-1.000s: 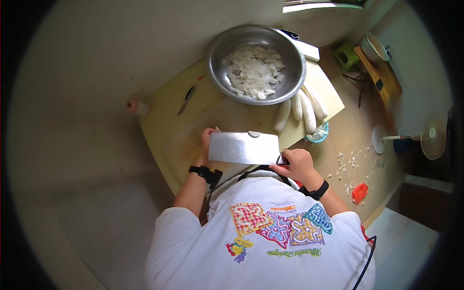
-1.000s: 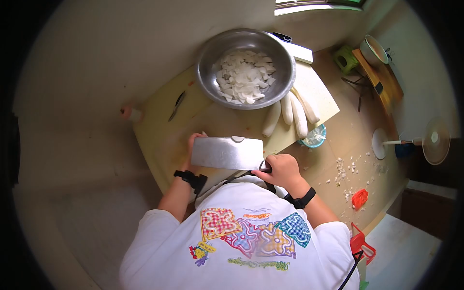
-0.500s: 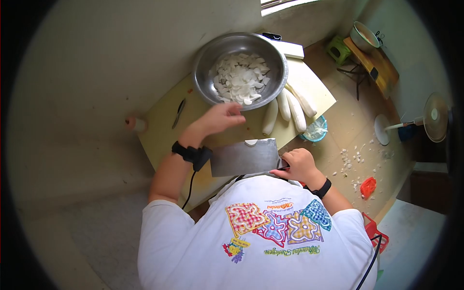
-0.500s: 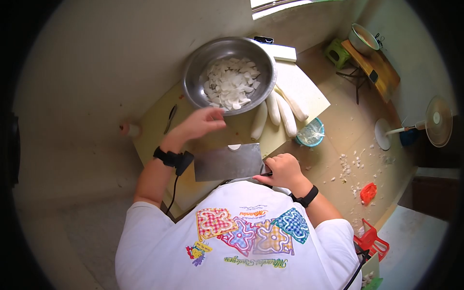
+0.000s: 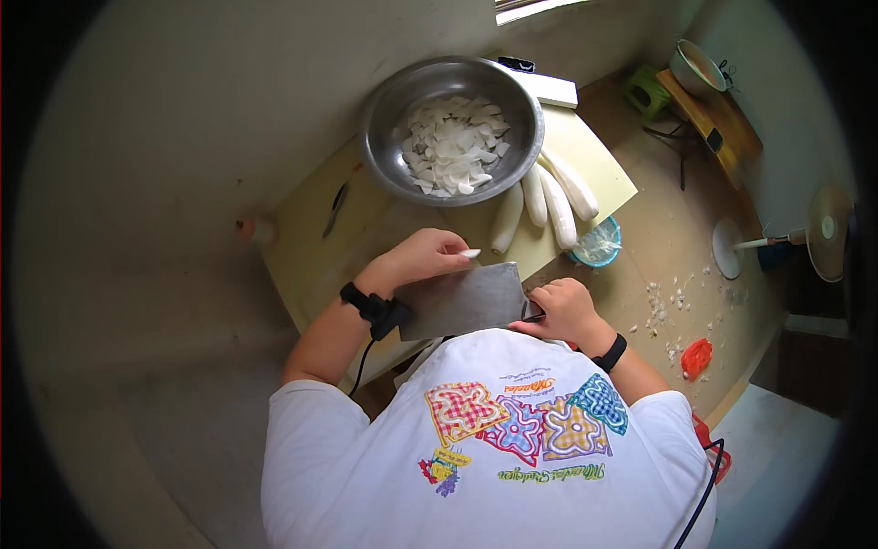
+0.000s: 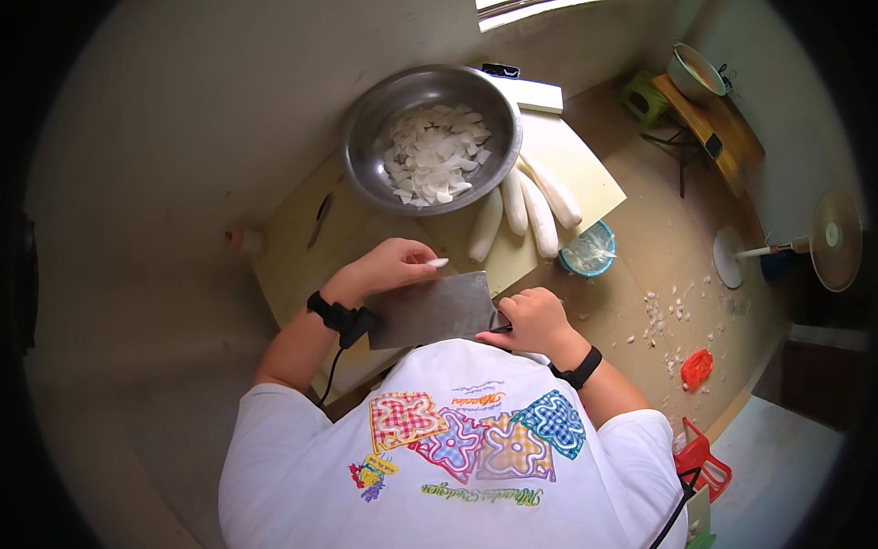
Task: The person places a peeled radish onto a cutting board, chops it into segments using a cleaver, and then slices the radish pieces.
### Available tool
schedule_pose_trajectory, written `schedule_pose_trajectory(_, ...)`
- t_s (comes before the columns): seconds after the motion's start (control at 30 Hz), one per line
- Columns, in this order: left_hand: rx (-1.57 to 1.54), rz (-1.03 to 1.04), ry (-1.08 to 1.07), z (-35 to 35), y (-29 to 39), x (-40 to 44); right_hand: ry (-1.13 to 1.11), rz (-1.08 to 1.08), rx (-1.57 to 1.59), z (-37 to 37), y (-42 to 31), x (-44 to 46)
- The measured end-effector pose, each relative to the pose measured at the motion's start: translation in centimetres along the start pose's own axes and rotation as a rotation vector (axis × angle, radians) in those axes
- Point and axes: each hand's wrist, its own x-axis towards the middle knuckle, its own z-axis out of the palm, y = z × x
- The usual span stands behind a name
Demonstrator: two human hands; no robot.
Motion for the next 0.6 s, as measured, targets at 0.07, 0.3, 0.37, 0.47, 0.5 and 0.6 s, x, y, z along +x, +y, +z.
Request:
schedule_pose_trajectory(0.07, -0.054, -0.021, 0.088, -0.4, -1.5, -0.5, -0.021, -0.010, 0.018, 0.5, 0.2, -0.2)
schedule_pose_trajectory(0.3, 0.338, -0.088, 0.156, -0.8, -12.0, 0.2, -0.198, 0.126, -0.041, 1.0, 1.0, -2.6)
schedule_pose_trajectory(0.37, 0.471, -0.052, 0.124, 0.2, -13.5, 0.6, -0.211, 0.206, -0.023, 1.5, 1.4, -3.7)
schedule_pose_trajectory(0.47, 0.641, -0.016, 0.138, 1.4, -15.0, 1.4, -0.239, 0.321, -0.002, 1.2, 0.8, -4.5)
schedule_pose_trajectory(0.5, 0.650, 0.032, 0.190, 1.6, -15.4, 1.5, -0.237, 0.367, -0.009, 1.2, 0.6, -4.8)
schedule_pose_trajectory(0.6, 0.624, 0.097, 0.261, 1.6, -16.5, 1.8, -0.216, 0.488, 0.013, 1.7, -0.4, -5.4)
